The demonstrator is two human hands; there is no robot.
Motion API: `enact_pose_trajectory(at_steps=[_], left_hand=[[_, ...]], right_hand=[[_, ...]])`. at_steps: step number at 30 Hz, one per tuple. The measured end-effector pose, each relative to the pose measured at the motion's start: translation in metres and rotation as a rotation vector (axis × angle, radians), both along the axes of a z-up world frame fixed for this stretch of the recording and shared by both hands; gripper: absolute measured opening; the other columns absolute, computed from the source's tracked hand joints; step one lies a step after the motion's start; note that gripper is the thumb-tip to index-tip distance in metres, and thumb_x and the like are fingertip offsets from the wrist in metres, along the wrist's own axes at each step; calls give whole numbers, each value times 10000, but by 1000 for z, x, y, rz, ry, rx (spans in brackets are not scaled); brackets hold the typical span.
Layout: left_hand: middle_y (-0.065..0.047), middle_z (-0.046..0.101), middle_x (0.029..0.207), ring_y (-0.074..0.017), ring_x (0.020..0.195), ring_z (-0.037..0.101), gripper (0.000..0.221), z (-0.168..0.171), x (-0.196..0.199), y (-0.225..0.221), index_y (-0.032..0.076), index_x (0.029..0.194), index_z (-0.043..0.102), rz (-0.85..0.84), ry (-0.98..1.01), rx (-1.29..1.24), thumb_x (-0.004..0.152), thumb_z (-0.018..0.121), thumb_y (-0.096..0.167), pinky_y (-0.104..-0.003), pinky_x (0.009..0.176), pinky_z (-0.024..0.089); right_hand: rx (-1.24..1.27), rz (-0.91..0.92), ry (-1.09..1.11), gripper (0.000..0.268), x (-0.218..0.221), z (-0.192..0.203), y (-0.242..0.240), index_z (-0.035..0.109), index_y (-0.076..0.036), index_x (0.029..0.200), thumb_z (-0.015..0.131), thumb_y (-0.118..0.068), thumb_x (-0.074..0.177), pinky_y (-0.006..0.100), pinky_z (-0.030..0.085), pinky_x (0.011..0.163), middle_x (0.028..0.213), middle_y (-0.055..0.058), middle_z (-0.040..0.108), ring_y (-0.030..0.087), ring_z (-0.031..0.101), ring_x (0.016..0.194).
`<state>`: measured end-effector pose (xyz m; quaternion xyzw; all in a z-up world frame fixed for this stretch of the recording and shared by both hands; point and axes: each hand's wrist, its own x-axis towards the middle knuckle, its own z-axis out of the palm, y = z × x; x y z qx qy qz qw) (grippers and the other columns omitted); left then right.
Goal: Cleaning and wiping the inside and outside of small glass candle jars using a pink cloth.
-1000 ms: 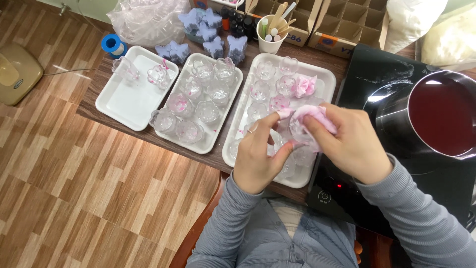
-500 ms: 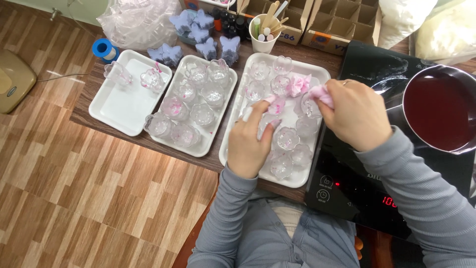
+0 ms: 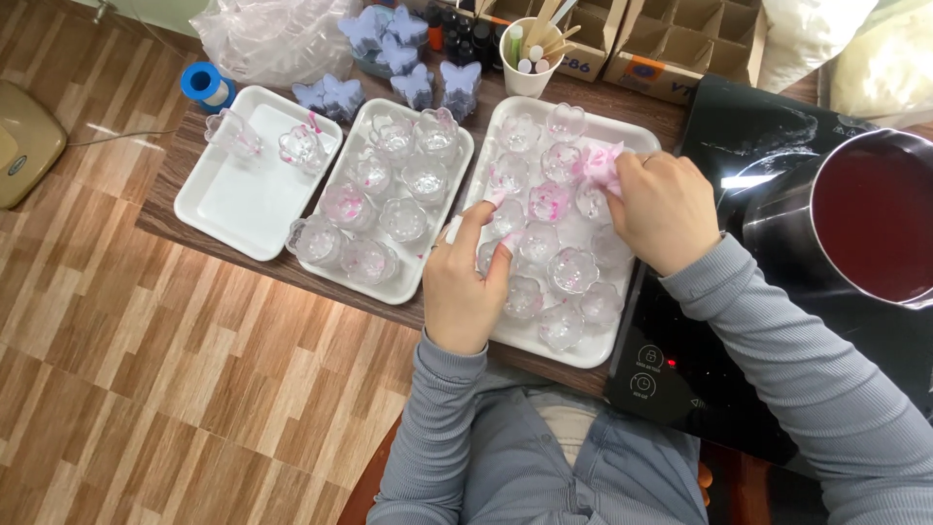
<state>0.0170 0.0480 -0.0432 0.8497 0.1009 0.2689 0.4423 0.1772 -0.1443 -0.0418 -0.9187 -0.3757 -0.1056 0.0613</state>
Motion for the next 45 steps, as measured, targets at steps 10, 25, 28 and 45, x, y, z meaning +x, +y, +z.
enact_pose_trajectory(at_steps=[10,25,28,45], left_hand=[[-180,710,1175,-391,1070,679,387,-5,-4,13,54,1299,623,146,36,34,923,703,99,-459,905,525],[-186,721,1106,-380,994,693,392,-7,-30,43,50,1280,635,259,140,-15,896,701,85,-451,848,539],[-177,732,1041,-389,928,688,409,-5,-35,48,60,1273,640,244,184,-10,875,722,102,-471,803,529],[-143,747,1012,-252,706,699,430,7,-34,88,74,1308,640,254,115,-163,886,721,93,-371,646,557]], right_hand=[[176,137,147,290,-2,1,56,623,-36,886,717,-288,994,496,500,688,803,152,657,355,641,762],[78,276,155,300,-6,19,127,615,-11,927,768,-268,914,504,486,655,788,194,635,407,614,736],[167,382,103,269,-7,27,149,604,-12,932,771,-217,884,499,493,681,790,180,631,399,622,775],[-97,338,19,240,4,23,205,660,-75,873,749,-297,862,451,485,697,729,112,661,330,644,706]])
